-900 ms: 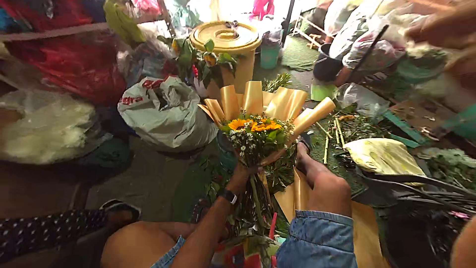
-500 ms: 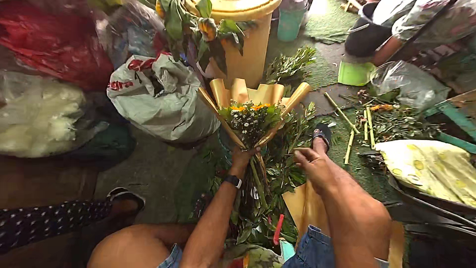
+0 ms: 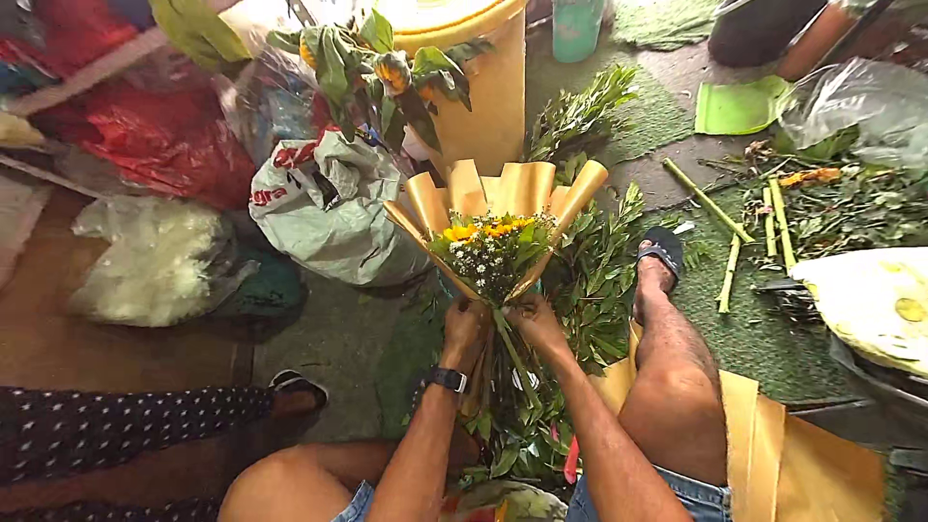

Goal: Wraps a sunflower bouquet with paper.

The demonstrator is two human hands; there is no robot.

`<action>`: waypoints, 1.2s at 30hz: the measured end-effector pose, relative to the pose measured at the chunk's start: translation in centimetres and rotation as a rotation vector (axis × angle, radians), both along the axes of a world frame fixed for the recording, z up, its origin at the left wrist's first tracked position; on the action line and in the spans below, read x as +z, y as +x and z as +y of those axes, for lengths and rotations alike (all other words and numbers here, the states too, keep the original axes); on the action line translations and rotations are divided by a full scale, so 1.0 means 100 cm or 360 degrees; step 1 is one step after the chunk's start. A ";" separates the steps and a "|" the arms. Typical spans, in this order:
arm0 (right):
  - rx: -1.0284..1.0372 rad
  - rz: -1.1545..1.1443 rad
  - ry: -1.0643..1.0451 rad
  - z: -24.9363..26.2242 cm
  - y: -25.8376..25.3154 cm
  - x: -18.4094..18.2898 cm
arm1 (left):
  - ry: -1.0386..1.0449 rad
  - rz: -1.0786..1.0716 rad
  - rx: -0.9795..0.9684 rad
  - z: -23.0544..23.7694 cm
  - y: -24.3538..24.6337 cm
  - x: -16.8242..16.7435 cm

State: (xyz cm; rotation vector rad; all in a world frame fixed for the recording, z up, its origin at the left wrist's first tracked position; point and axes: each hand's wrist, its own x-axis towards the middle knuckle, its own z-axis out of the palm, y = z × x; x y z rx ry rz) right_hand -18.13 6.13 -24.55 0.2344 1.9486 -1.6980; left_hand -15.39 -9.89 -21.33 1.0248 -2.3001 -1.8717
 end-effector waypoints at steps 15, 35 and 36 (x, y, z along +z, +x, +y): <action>0.0039 0.0242 0.0810 -0.039 0.018 0.006 | -0.0394 -0.0511 0.0257 -0.162 -0.152 0.098; 0.0010 0.0505 0.0923 -0.043 0.024 -0.006 | -0.0084 -0.0211 0.0327 -0.185 -0.098 0.124; 0.0015 0.0494 0.0919 -0.043 0.024 -0.006 | -0.0063 -0.0161 0.0358 -0.181 -0.080 0.120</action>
